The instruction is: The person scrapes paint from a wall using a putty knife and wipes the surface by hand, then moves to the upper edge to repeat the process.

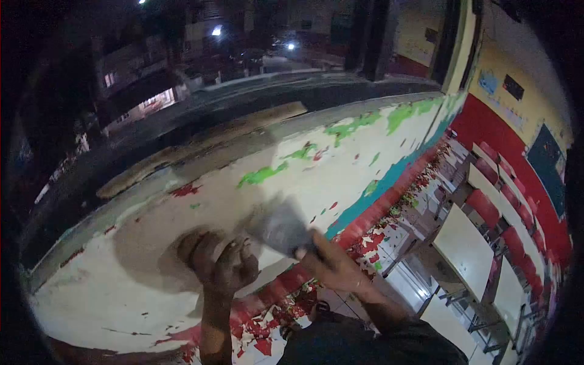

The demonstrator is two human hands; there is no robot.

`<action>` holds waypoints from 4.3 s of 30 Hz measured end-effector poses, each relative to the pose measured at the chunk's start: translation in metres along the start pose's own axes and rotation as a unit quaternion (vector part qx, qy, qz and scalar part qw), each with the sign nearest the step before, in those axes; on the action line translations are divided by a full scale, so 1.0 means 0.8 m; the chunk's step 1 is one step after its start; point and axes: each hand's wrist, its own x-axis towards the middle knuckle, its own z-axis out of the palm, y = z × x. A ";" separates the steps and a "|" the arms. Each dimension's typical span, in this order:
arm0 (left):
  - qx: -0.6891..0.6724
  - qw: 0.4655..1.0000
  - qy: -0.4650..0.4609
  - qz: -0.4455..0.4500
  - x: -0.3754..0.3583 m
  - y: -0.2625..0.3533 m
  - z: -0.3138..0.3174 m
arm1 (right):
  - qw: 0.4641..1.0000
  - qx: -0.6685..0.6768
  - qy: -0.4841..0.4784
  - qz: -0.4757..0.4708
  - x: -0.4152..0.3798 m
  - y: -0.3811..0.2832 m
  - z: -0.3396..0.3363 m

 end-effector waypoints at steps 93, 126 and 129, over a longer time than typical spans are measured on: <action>-0.279 0.901 -0.094 -0.319 0.156 0.318 0.355 | 0.926 0.325 0.189 0.026 -0.008 0.242 -0.261; -0.170 0.883 -0.036 -0.436 0.182 0.350 0.368 | 0.943 0.331 0.039 -0.007 0.015 0.235 -0.317; -0.126 0.874 -0.097 -0.460 0.157 0.352 0.369 | 0.956 0.259 0.134 -0.034 -0.002 0.260 -0.290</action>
